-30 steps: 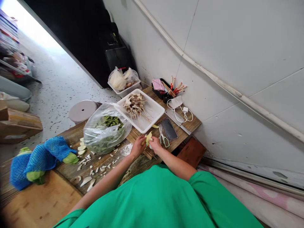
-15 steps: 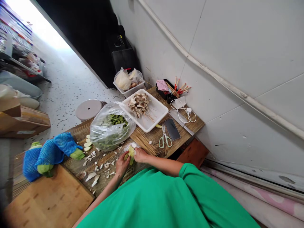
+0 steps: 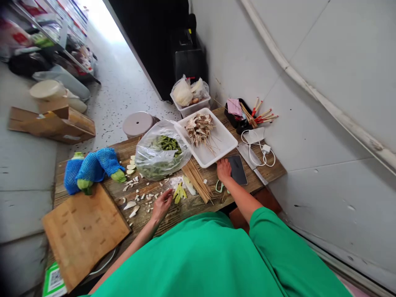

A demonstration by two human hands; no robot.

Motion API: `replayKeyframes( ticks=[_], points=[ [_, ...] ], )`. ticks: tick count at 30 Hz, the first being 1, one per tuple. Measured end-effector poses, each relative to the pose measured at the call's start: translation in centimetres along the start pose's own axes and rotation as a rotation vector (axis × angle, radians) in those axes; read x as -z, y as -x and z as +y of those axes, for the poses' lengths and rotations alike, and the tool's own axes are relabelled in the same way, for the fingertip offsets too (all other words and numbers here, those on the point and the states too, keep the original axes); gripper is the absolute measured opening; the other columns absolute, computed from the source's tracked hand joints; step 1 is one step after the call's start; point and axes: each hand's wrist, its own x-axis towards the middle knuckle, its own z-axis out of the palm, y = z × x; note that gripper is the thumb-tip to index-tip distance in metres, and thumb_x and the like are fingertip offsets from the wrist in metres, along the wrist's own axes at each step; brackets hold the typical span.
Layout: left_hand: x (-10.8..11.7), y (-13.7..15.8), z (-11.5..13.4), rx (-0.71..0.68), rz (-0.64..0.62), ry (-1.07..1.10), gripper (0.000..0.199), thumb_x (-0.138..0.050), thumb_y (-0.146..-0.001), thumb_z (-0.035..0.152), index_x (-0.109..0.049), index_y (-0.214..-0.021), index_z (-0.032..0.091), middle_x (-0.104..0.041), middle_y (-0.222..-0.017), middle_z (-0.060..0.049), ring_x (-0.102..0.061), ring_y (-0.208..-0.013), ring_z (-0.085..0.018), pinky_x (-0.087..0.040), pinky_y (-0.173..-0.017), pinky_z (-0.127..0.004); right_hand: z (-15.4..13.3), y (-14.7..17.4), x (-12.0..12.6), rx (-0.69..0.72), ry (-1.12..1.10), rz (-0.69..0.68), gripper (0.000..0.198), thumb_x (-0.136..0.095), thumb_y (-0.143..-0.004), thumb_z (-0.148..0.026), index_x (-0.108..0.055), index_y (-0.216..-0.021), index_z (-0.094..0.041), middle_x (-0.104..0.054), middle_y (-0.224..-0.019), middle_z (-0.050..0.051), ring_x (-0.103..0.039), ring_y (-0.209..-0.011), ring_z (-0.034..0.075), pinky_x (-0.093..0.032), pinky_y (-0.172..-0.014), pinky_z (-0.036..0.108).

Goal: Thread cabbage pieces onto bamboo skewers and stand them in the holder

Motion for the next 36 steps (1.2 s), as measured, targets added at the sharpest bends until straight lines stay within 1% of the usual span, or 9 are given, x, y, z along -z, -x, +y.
replayKeyframes(
  ticks=[5,9,12,15,19,22,26,30,36],
  points=[
    [0.6,2.1,-0.2,0.038,0.161,-0.017,0.04,-0.049,-0.077,0.036,-0.064,-0.106,0.013,-0.067,-0.105,-0.013,-0.065,-0.087,-0.023,-0.051,-0.081,-0.038,1.0,-0.3,0.4,0.055,0.016,-0.002,0.027,-0.048,-0.081,-0.015,-0.059,-0.106,-0.01,-0.062,-0.105,0.015,-0.047,-0.103,0.026,-0.037,-0.086,0.035],
    [0.7,4.5,-0.2,0.115,0.113,0.149,0.042,-0.053,-0.077,0.041,-0.063,-0.105,0.012,-0.068,-0.097,-0.012,-0.065,-0.085,-0.023,-0.051,-0.082,-0.039,0.6,2.3,0.9,0.073,-0.11,-0.021,0.028,-0.051,-0.079,-0.018,-0.059,-0.105,-0.012,-0.066,-0.097,0.011,-0.056,-0.093,0.022,-0.041,-0.084,0.032],
    [0.3,6.1,0.6,0.171,-0.056,0.399,0.048,-0.059,-0.076,0.045,-0.058,-0.11,0.011,-0.068,-0.091,-0.01,-0.065,-0.08,-0.021,-0.053,-0.077,-0.036,-2.9,6.5,0.4,0.063,-0.56,-0.107,0.028,-0.051,-0.078,-0.022,-0.059,-0.104,-0.016,-0.068,-0.093,0.007,-0.062,-0.081,0.018,-0.047,-0.076,0.03],
    [-0.3,6.5,1.2,0.193,-0.172,0.582,0.051,-0.064,-0.073,0.045,-0.056,-0.111,0.012,-0.067,-0.087,-0.008,-0.064,-0.075,-0.02,-0.055,-0.068,-0.034,-8.8,10.7,-1.4,0.15,-1.062,-0.346,0.026,-0.051,-0.075,-0.024,-0.06,-0.099,-0.017,-0.069,-0.091,0.005,-0.065,-0.081,0.016,-0.051,-0.075,0.03],
    [-0.5,5.3,0.2,0.139,-0.149,0.692,0.048,-0.071,-0.068,0.041,-0.057,-0.104,0.013,-0.066,-0.088,-0.008,-0.063,-0.075,-0.02,-0.054,-0.065,-0.031,-14.5,12.8,-4.4,0.105,-1.277,-0.475,0.027,-0.062,-0.07,-0.03,-0.062,-0.095,-0.018,-0.069,-0.087,0.004,-0.066,-0.078,0.017,-0.053,-0.073,0.031],
    [0.0,4.3,-1.3,0.119,-0.136,0.755,0.043,-0.075,-0.064,0.036,-0.058,-0.096,0.013,-0.067,-0.085,-0.007,-0.063,-0.073,-0.018,-0.053,-0.066,-0.029,-15.5,12.6,-5.7,0.078,-1.316,-0.533,0.031,-0.067,-0.068,-0.035,-0.062,-0.093,-0.018,-0.069,-0.085,0.003,-0.065,-0.074,0.017,-0.054,-0.067,0.029],
    [0.6,4.2,-2.5,0.05,-0.09,0.694,0.036,-0.077,-0.062,0.032,-0.061,-0.088,0.013,-0.067,-0.078,-0.004,-0.062,-0.068,-0.016,-0.052,-0.066,-0.026,-15.0,12.4,-6.2,0.229,-1.243,-0.567,0.024,-0.068,-0.069,-0.034,-0.066,-0.087,-0.018,-0.069,-0.083,0.003,-0.065,-0.076,0.016,-0.053,-0.072,0.03],
    [0.7,4.1,-2.9,-0.065,-0.118,0.522,0.028,-0.069,-0.072,0.033,-0.067,-0.093,0.014,-0.068,-0.077,-0.006,-0.061,-0.065,-0.016,-0.05,-0.061,-0.025,-14.5,12.8,-7.0,0.291,-1.166,-0.472,0.024,-0.065,-0.072,-0.032,-0.065,-0.092,-0.02,-0.069,-0.085,0.004,-0.065,-0.074,0.017,-0.054,-0.067,0.029],
    [0.0,3.1,-3.9,-0.273,-0.176,0.365,0.031,-0.061,-0.079,0.032,-0.068,-0.106,0.02,-0.07,-0.094,-0.006,-0.065,-0.081,-0.024,-0.053,-0.074,-0.034,-13.9,12.9,-8.6,0.355,-1.102,-0.233,0.024,-0.064,-0.069,-0.025,-0.064,-0.093,-0.022,-0.068,-0.085,0.004,-0.064,-0.068,0.017,-0.054,-0.059,0.029]
  ],
)
